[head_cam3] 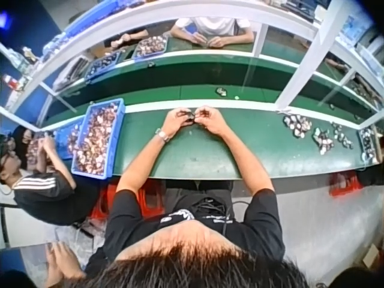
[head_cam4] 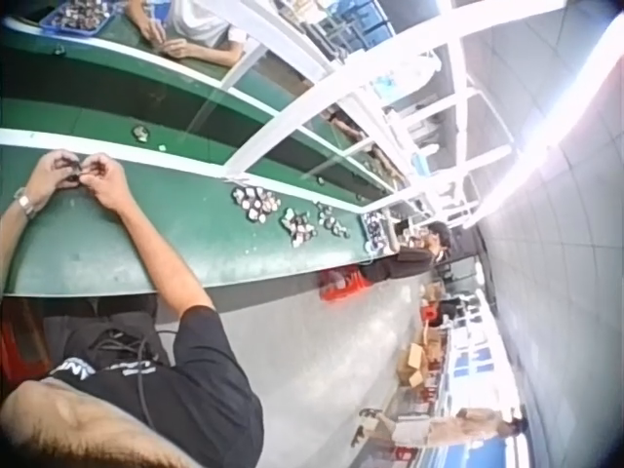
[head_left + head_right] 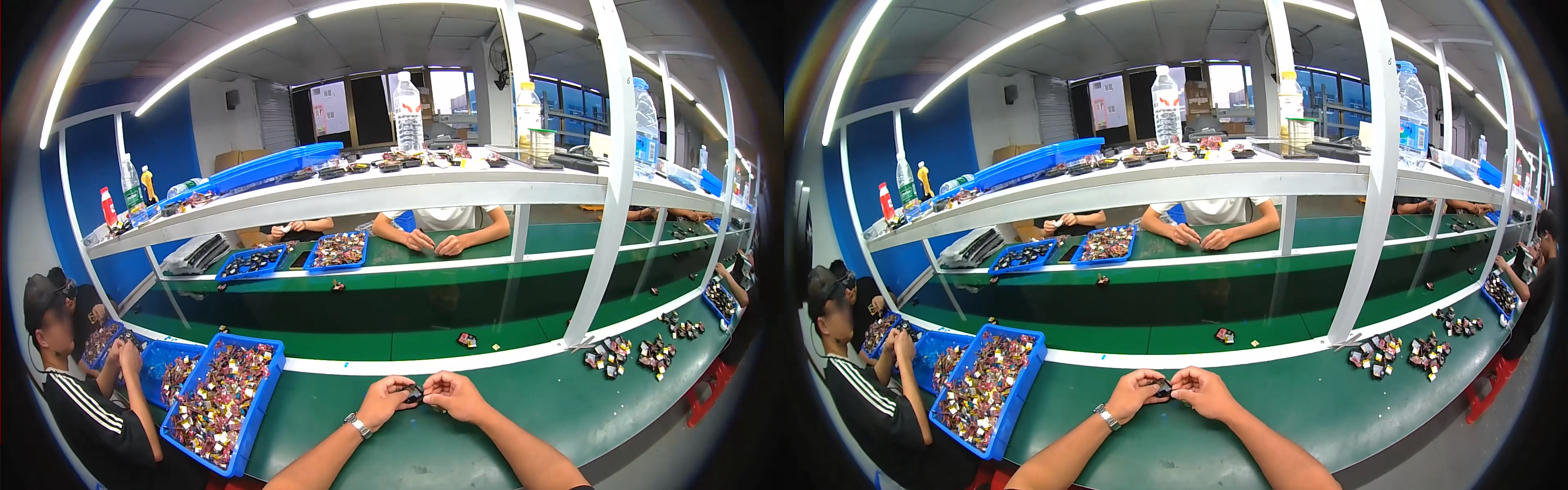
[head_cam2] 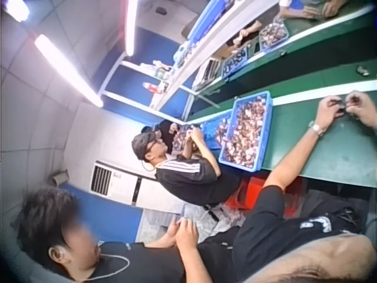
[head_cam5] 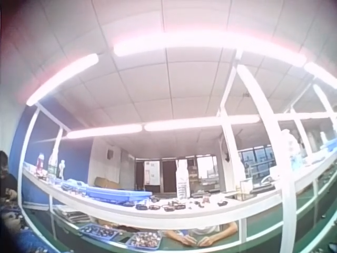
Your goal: Assembling small electronic components with wires on a factory production line.
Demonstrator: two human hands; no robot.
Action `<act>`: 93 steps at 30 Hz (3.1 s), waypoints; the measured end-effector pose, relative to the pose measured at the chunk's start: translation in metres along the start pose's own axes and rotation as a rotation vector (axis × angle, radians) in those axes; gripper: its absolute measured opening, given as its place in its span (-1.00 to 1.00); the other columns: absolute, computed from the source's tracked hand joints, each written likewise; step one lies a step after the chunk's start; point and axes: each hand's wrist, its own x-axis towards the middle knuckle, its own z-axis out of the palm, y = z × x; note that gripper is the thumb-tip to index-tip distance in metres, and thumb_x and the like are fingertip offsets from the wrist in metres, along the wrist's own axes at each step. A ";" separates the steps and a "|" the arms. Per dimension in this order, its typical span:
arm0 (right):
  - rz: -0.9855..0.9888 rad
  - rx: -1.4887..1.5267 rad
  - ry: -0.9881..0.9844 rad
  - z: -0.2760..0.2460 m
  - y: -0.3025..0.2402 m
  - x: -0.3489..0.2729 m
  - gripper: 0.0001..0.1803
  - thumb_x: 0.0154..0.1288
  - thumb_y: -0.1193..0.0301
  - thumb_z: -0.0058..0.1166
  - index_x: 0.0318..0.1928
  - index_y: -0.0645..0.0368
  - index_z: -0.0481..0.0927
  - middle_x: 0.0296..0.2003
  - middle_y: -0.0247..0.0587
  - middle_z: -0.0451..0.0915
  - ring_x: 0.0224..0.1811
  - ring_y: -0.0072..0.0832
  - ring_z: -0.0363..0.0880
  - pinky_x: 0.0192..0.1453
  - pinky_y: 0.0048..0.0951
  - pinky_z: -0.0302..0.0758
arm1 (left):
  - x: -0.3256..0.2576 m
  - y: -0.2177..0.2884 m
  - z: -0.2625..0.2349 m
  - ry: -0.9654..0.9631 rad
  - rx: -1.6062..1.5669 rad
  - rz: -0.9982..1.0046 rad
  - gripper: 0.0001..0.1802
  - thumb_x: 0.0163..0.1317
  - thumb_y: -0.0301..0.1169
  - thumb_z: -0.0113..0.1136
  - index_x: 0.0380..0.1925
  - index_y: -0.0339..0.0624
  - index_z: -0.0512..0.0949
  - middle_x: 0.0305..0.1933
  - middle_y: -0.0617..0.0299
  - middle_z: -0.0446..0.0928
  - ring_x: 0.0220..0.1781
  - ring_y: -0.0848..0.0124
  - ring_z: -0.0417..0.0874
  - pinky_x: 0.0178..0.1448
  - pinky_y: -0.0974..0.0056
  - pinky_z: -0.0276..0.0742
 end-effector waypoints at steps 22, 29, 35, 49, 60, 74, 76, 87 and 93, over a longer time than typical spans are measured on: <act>-0.028 -0.302 0.119 -0.002 -0.005 -0.004 -0.90 0.25 0.59 0.16 -0.23 0.28 0.68 -0.26 -0.25 0.67 -0.26 -0.57 0.65 -0.14 -0.52 0.58 | 0.003 -0.002 -0.003 -0.094 -0.018 -0.047 -0.69 0.36 -0.61 0.08 0.09 -0.35 0.41 0.04 0.07 0.55 0.08 0.32 0.63 0.18 0.17 0.68; -0.335 -0.334 0.204 0.015 -0.009 -0.008 -0.91 0.24 0.62 0.18 -0.23 0.29 0.66 -0.25 -0.27 0.61 -0.26 -0.60 0.61 -0.17 -0.56 0.56 | -0.002 0.006 0.002 -0.167 -0.064 -0.133 -0.64 0.36 -0.62 0.04 0.16 -0.28 0.39 0.08 0.07 0.56 0.09 0.32 0.64 0.18 0.22 0.66; -0.390 -0.016 0.279 0.029 -0.007 0.000 -0.86 0.24 0.59 0.19 -0.17 0.29 0.61 -0.20 -0.23 0.63 -0.15 -0.49 0.60 -0.05 -0.49 0.54 | 0.000 -0.005 -0.002 -0.302 -0.145 -0.106 -0.64 0.40 -0.56 -0.04 0.19 -0.23 0.37 0.15 0.10 0.48 0.18 0.30 0.57 0.29 0.08 0.57; -0.303 -0.197 0.357 0.008 -0.003 -0.001 -0.81 0.34 0.43 0.13 -0.09 0.21 0.66 -0.15 -0.21 0.68 -0.13 -0.49 0.65 0.00 -0.45 0.56 | -0.007 0.003 0.008 -0.246 -0.077 -0.184 -0.78 0.44 -0.43 0.03 0.02 -0.24 0.45 0.00 0.01 0.59 -0.13 0.27 0.70 -0.11 0.30 0.67; -0.183 -0.419 0.491 -0.026 0.023 0.011 -0.84 0.23 0.44 0.17 -0.22 0.23 0.68 -0.35 -0.19 0.70 -0.31 -0.49 0.64 -0.15 -0.45 0.57 | 0.001 0.307 -0.005 0.399 0.423 0.880 -0.79 0.40 -0.48 0.04 -0.08 -0.33 0.59 -0.26 0.14 0.64 -0.38 0.46 0.68 -0.34 0.40 0.67; -0.120 -0.581 0.345 -0.026 0.019 0.003 -0.80 0.20 0.39 0.14 -0.21 0.18 0.70 -0.36 -0.16 0.69 -0.33 -0.41 0.65 -0.13 -0.41 0.57 | 0.093 0.408 -0.019 0.718 0.893 1.009 -0.79 0.29 -0.46 0.15 -0.14 -0.22 0.69 -0.21 0.11 0.71 -0.27 0.35 0.74 -0.22 0.30 0.71; -0.124 -0.604 0.331 -0.024 0.019 0.003 -0.80 0.20 0.38 0.15 -0.21 0.17 0.71 -0.35 -0.16 0.69 -0.32 -0.40 0.66 -0.12 -0.40 0.57 | 0.106 0.410 -0.014 0.806 1.248 1.211 -0.77 0.21 -0.44 0.18 -0.15 -0.11 0.71 -0.19 0.00 0.71 -0.16 0.13 0.74 -0.02 0.14 0.62; -0.318 -0.593 0.247 -0.025 0.014 0.009 -0.83 0.22 0.41 0.05 -0.25 0.21 0.63 -0.27 -0.04 0.66 -0.17 -0.10 0.61 -0.05 -0.18 0.54 | 0.065 0.403 0.016 0.652 1.340 1.342 -0.57 -0.02 -0.70 -0.09 -0.16 -0.27 0.63 -0.01 -0.04 0.65 0.08 0.05 0.65 0.25 0.14 0.47; -0.512 -0.934 0.617 -0.086 -0.029 -0.067 -0.84 0.11 0.47 0.19 -0.25 0.16 0.63 -0.25 -0.12 0.63 -0.12 -0.14 0.59 0.02 -0.19 0.52 | -0.008 0.255 0.066 0.336 1.107 1.502 -0.74 0.12 -0.76 -0.02 -0.28 -0.31 0.61 -0.20 -0.05 0.65 -0.10 0.12 0.69 0.06 0.09 0.58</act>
